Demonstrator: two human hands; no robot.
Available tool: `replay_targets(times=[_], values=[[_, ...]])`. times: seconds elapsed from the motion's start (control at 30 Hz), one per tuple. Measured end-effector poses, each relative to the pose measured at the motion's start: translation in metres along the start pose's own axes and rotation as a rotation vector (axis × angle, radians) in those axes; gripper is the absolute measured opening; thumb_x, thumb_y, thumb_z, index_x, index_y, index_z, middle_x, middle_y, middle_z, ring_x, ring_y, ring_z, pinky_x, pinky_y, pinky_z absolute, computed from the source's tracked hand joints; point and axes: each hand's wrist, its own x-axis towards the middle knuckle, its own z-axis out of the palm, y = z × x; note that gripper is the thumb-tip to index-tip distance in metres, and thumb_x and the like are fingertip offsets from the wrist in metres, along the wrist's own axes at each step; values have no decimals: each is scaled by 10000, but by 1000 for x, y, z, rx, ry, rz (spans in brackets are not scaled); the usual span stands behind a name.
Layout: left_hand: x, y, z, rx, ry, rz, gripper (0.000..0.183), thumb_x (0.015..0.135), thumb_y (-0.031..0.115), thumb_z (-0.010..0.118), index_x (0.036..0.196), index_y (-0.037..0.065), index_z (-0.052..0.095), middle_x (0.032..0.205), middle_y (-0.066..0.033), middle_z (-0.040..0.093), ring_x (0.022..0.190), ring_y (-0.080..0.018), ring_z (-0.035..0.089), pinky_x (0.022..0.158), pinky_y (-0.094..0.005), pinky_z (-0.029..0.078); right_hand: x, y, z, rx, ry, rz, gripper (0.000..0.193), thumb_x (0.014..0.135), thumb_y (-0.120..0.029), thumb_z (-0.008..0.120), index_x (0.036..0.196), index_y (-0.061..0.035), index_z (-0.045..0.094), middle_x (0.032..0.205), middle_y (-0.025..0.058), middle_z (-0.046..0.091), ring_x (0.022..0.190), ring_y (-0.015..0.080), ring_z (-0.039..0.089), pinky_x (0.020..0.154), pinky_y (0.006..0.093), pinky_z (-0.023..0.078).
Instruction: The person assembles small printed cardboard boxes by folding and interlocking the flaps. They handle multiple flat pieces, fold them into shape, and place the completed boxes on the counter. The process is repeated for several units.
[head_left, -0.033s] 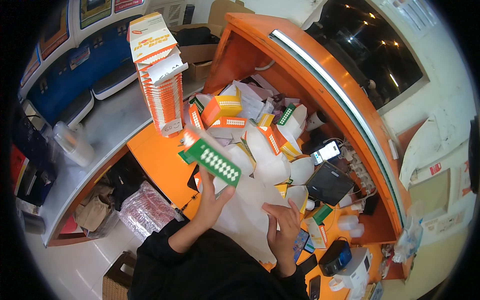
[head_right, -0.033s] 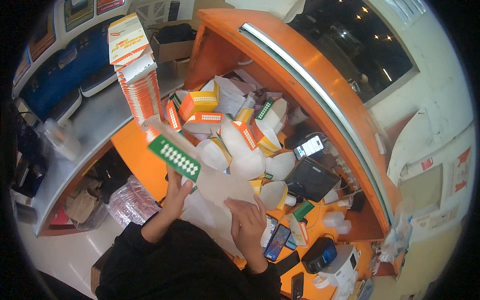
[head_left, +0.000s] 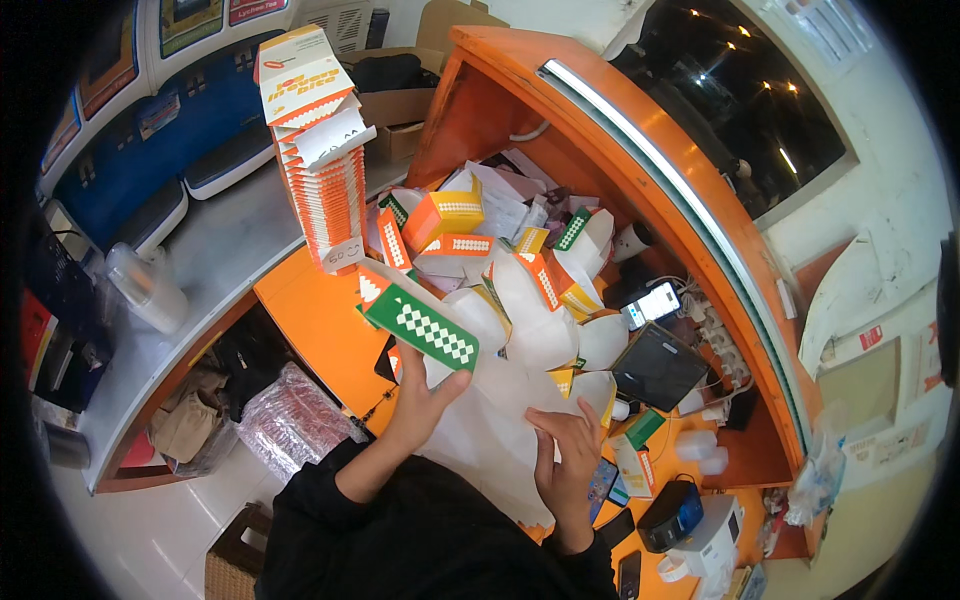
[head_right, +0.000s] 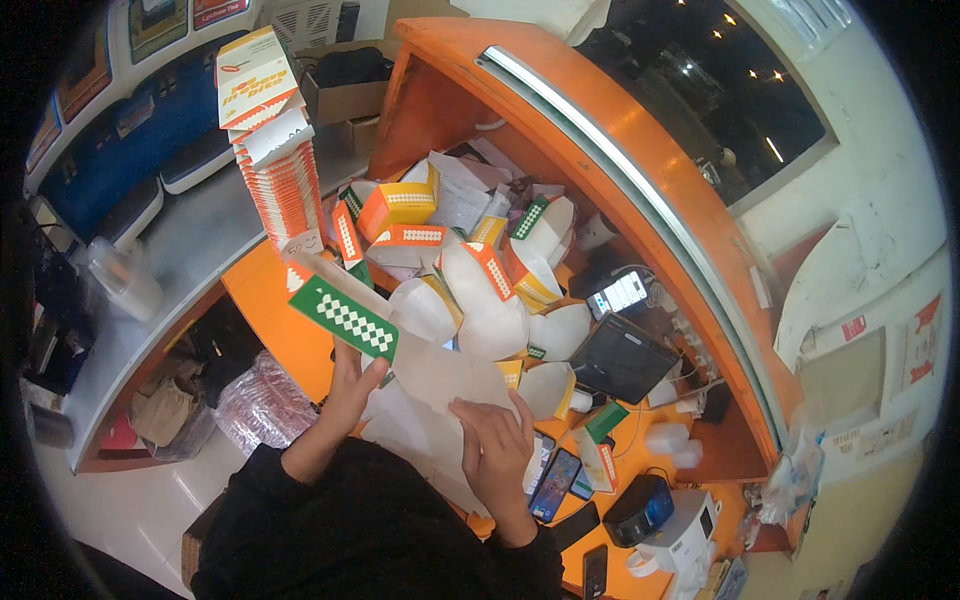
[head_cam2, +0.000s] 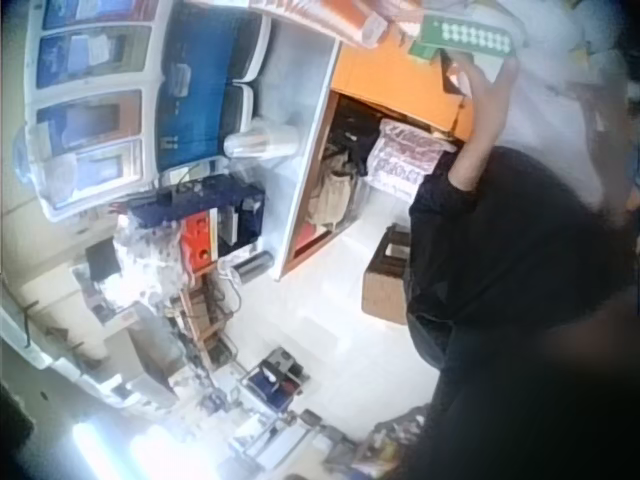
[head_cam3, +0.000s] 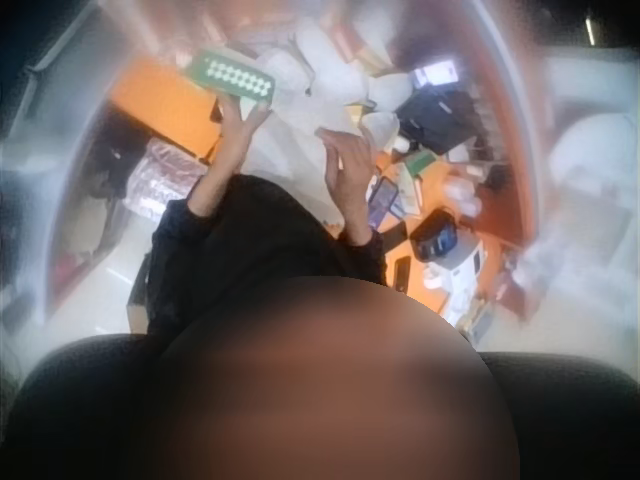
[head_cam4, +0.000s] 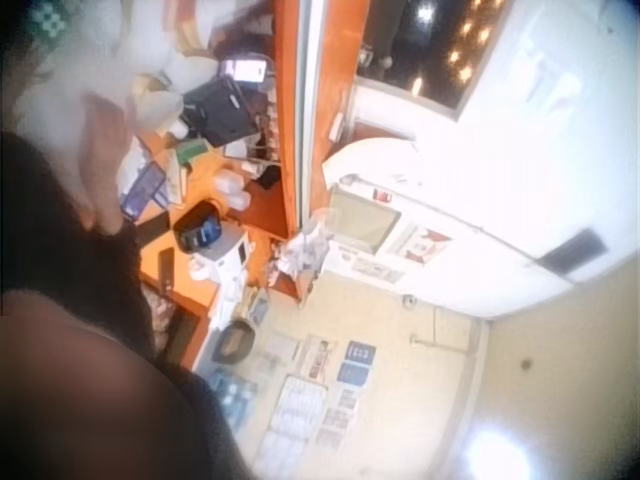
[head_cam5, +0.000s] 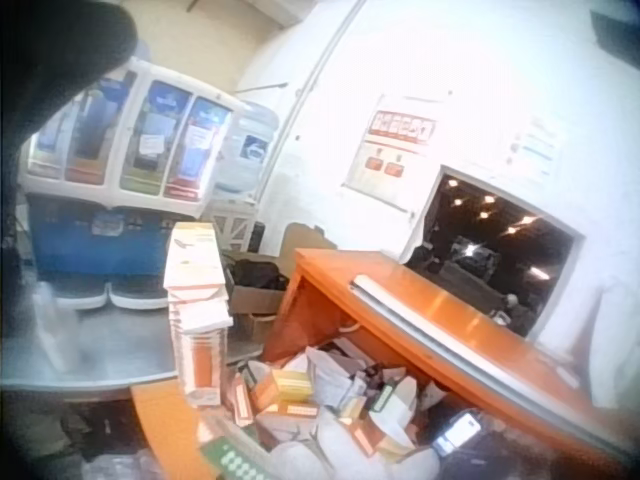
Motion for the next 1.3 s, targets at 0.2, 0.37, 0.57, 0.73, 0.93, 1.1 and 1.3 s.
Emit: replay_targets(times=[0.2, 0.37, 0.57, 0.73, 0.93, 1.1, 1.3], values=[[14, -9, -19, -291, -141, -211, 700, 771, 121, 681, 1324, 7, 267, 1229, -96, 483, 1130, -180, 461, 983, -331, 329, 4, 1, -9, 22, 198, -54, 184, 683, -37, 686, 839, -120, 636, 663, 6, 588, 619, 148, 555, 890, 392, 313], [6, -6, -22, -407, -284, -471, 369, 844, 166, 619, 1162, 8, 518, 1094, -53, 597, 969, -110, 565, 873, -264, 429, 0, 1, -15, 14, 264, -118, 170, 671, -97, 719, 807, -149, 632, 613, -18, 564, 569, 132, 526, 898, 394, 283], [1, -6, -14, -478, -445, -723, 337, 850, 177, 615, 1141, 20, 552, 1079, -55, 610, 961, -100, 573, 848, -260, 447, -1, 2, -19, -168, 250, -310, 114, 770, -160, 636, 850, -147, 555, 754, -12, 651, 709, 166, 599, 990, 478, 205], [0, -2, -13, -382, -392, -616, 333, 846, 166, 620, 1133, 12, 550, 1043, -65, 624, 920, -108, 594, 819, -254, 464, 3, 1, -23, -205, 265, -376, 101, 774, -140, 616, 839, -152, 539, 817, -12, 669, 802, 171, 620, 1039, 492, 125], [0, 16, -20, -282, -266, -432, 322, 820, 129, 647, 1094, -14, 555, 1009, -80, 635, 870, -112, 609, 767, -259, 489, 8, 1, -18, 75, 93, 50, 126, 729, -103, 669, 810, -157, 590, 830, -68, 669, 833, 115, 615, 1031, 490, 94], [-2, 29, -20, -227, -256, -341, 319, 805, 114, 663, 1070, -28, 556, 1002, -93, 636, 858, -115, 611, 757, -256, 490, 7, 5, -11, 110, 98, -6, 161, 766, -51, 599, 875, -127, 508, 889, 21, 667, 864, 159, 623, 1049, 498, 86], [-4, 40, -22, -152, -307, -243, 304, 813, 93, 650, 1069, -37, 552, 1001, -99, 638, 862, -114, 609, 754, -251, 485, 1, 15, -4, 285, 18, -11, 189, 801, 16, 547, 924, -90, 450, 918, 107, 650, 941, 197, 603, 1042, 524, 183]])
